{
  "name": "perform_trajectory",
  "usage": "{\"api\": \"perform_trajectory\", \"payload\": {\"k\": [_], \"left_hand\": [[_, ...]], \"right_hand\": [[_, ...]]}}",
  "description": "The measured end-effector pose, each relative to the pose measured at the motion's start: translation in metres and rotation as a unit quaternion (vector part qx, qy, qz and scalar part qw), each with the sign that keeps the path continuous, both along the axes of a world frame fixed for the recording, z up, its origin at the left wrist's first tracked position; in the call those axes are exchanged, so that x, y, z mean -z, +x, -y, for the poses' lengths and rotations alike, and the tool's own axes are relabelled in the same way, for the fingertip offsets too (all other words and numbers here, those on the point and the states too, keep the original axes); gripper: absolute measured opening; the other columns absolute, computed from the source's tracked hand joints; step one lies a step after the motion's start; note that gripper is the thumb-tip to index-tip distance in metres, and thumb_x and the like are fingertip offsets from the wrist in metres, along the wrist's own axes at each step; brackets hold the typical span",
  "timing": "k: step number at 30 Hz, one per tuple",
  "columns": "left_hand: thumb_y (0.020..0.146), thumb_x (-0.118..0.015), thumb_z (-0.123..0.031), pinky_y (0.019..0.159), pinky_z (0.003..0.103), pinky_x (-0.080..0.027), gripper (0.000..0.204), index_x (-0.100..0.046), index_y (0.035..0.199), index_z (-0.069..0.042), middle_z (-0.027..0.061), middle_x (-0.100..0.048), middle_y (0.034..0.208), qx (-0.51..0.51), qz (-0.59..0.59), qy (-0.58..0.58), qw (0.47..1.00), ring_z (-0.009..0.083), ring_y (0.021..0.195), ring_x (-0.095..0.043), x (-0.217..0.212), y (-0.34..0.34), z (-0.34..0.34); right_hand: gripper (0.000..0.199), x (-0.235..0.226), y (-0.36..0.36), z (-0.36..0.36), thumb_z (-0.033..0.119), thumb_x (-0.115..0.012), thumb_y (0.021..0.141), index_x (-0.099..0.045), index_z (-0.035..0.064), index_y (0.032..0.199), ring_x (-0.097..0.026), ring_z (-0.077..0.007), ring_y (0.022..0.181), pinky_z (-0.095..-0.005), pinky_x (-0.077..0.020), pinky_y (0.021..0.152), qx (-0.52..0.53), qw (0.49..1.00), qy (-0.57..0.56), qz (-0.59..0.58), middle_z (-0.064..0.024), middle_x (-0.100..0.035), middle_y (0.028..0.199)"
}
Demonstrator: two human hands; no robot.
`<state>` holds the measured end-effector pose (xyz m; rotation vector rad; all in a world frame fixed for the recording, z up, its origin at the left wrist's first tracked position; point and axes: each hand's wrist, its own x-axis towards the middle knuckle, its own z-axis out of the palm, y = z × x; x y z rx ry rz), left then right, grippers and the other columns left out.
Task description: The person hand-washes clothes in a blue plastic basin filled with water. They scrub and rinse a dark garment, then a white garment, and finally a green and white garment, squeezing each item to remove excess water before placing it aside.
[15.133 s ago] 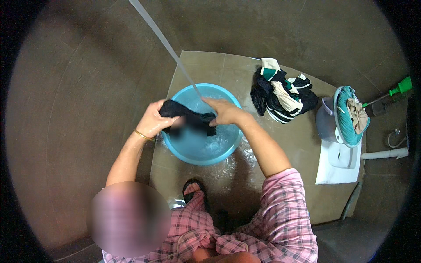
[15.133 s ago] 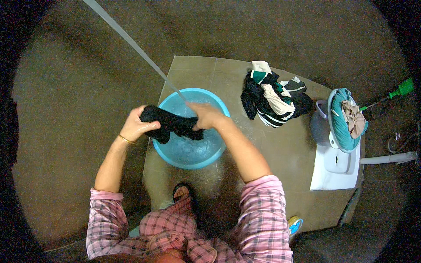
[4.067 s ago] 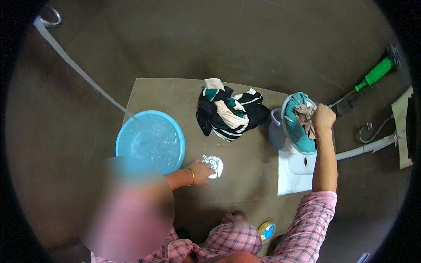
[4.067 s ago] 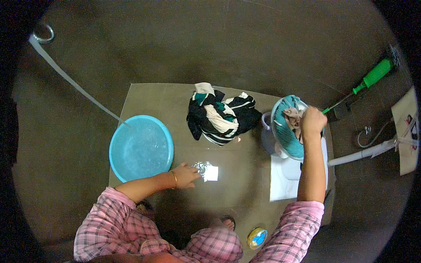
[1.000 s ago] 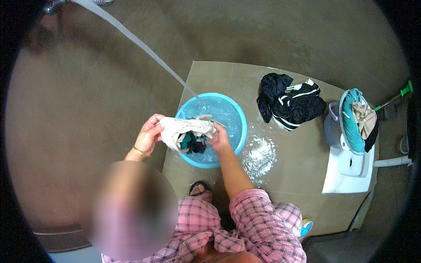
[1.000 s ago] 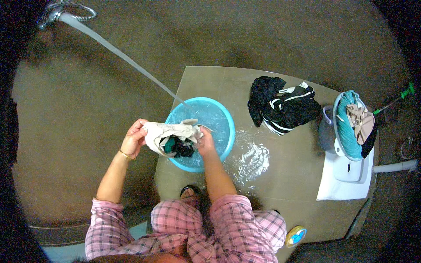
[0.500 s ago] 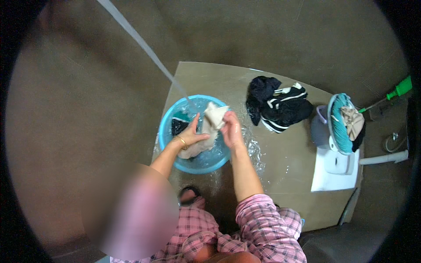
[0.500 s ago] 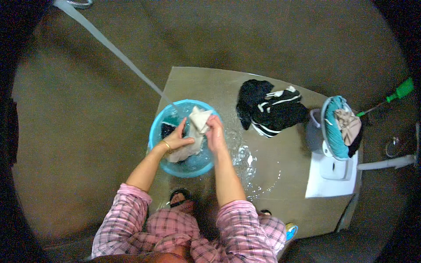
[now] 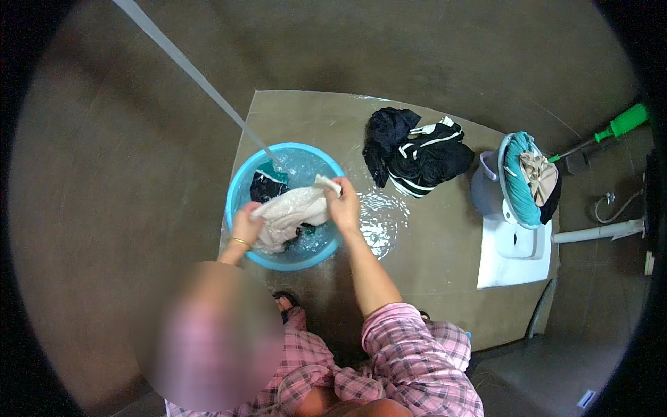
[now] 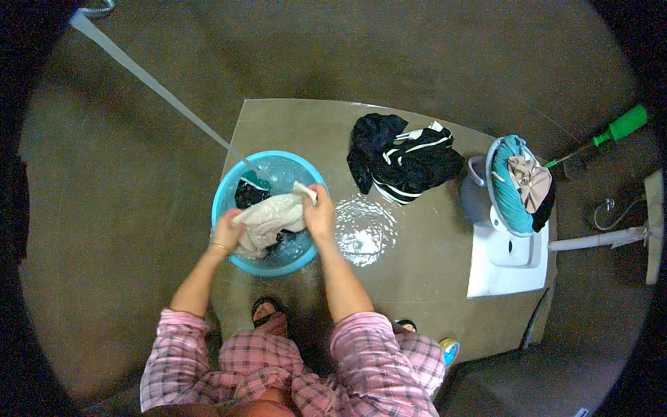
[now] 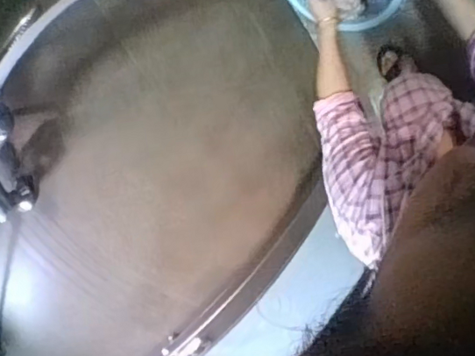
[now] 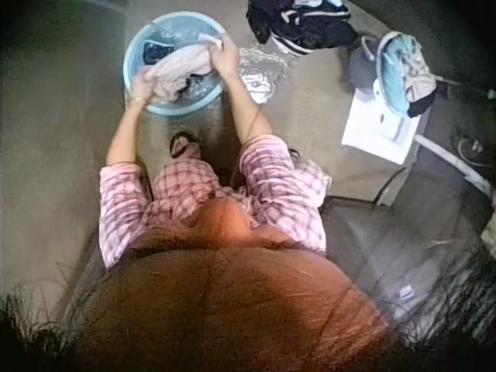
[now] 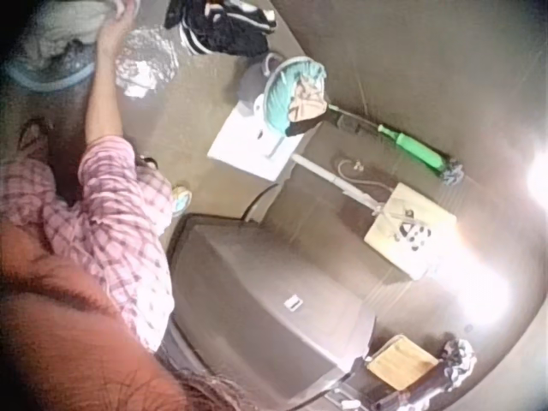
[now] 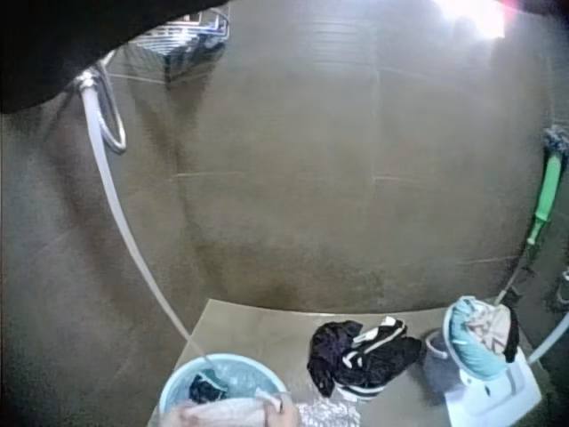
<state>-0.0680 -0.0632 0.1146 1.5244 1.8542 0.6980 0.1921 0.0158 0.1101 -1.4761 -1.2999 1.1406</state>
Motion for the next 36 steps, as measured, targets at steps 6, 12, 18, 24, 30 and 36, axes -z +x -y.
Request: {"api": "perform_trajectory", "payload": {"k": [6, 12, 18, 24, 30, 36], "left_hand": [[0.083, -0.058, -0.006, 0.080, 0.022, -0.042, 0.014, -0.056, 0.097, -0.007, -0.0013, -0.060, 0.089, -0.070, 0.394, 0.018, 0.916, 0.0082, 0.084, -0.055, -0.140, -0.019, 0.011], [0.085, -0.062, -0.019, 0.074, 0.026, -0.047, 0.016, -0.055, 0.090, -0.005, 0.0005, -0.061, 0.082, -0.063, 0.405, 0.066, 0.910, 0.0092, 0.081, -0.057, -0.261, -0.021, 0.032], [0.088, -0.060, -0.031, 0.090, 0.038, -0.049, 0.040, -0.056, 0.115, -0.001, 0.0133, -0.063, 0.108, -0.130, 0.648, -0.071, 0.747, 0.0242, 0.101, -0.060, -0.177, -0.030, -0.048], [0.080, -0.070, -0.019, 0.102, 0.042, -0.038, 0.072, -0.031, 0.137, 0.000, 0.0159, -0.046, 0.133, -0.183, 0.402, -0.016, 0.897, 0.0299, 0.118, -0.049, 0.005, 0.009, -0.077], [0.075, -0.074, -0.022, 0.107, 0.040, -0.030, 0.081, -0.029, 0.139, -0.001, 0.0205, -0.039, 0.138, -0.031, -0.045, 0.094, 0.994, 0.0335, 0.127, -0.038, 0.096, 0.060, -0.068], [0.082, -0.065, -0.018, 0.091, 0.032, -0.045, 0.037, -0.058, 0.115, -0.001, 0.0154, -0.059, 0.117, 0.025, 0.160, -0.110, 0.981, 0.0212, 0.102, -0.057, 0.079, 0.003, -0.091]], "right_hand": [[0.013, -0.119, 0.005, 0.000, 0.006, -0.055, 0.087, -0.050, 0.0100, 0.099, -0.048, -0.0081, 0.078, -0.0216, -0.0400, 0.067, -0.050, 0.972, 0.101, -0.207, 0.0000, -0.053, 0.083], [0.026, -0.219, 0.018, 0.021, -0.004, -0.049, 0.081, -0.046, 0.0052, 0.104, -0.049, -0.0096, 0.089, -0.0220, -0.0406, 0.079, -0.162, 0.896, 0.087, -0.405, -0.0032, -0.051, 0.096], [0.044, -0.188, -0.008, -0.011, -0.004, -0.042, 0.074, -0.046, 0.0062, 0.116, -0.056, -0.0203, 0.093, -0.0316, -0.0496, 0.080, -0.122, 0.864, -0.113, -0.475, -0.0114, -0.056, 0.103], [0.053, -0.065, -0.037, -0.024, -0.010, -0.034, 0.073, -0.053, 0.0051, 0.120, -0.052, -0.0305, 0.109, -0.0366, -0.0421, 0.095, -0.047, 0.952, -0.173, -0.248, -0.0185, -0.053, 0.122], [0.047, 0.064, -0.073, 0.003, 0.013, -0.057, 0.078, -0.053, 0.0043, 0.124, -0.045, -0.0400, 0.121, -0.0397, -0.0363, 0.102, -0.091, 0.975, 0.065, 0.190, -0.0261, -0.046, 0.129], [0.038, 0.091, -0.048, -0.022, 0.018, -0.046, 0.087, -0.052, 0.0071, 0.123, -0.056, -0.0340, 0.108, -0.0469, -0.0490, 0.086, -0.021, 0.956, -0.288, -0.058, -0.0193, -0.050, 0.128]]}}
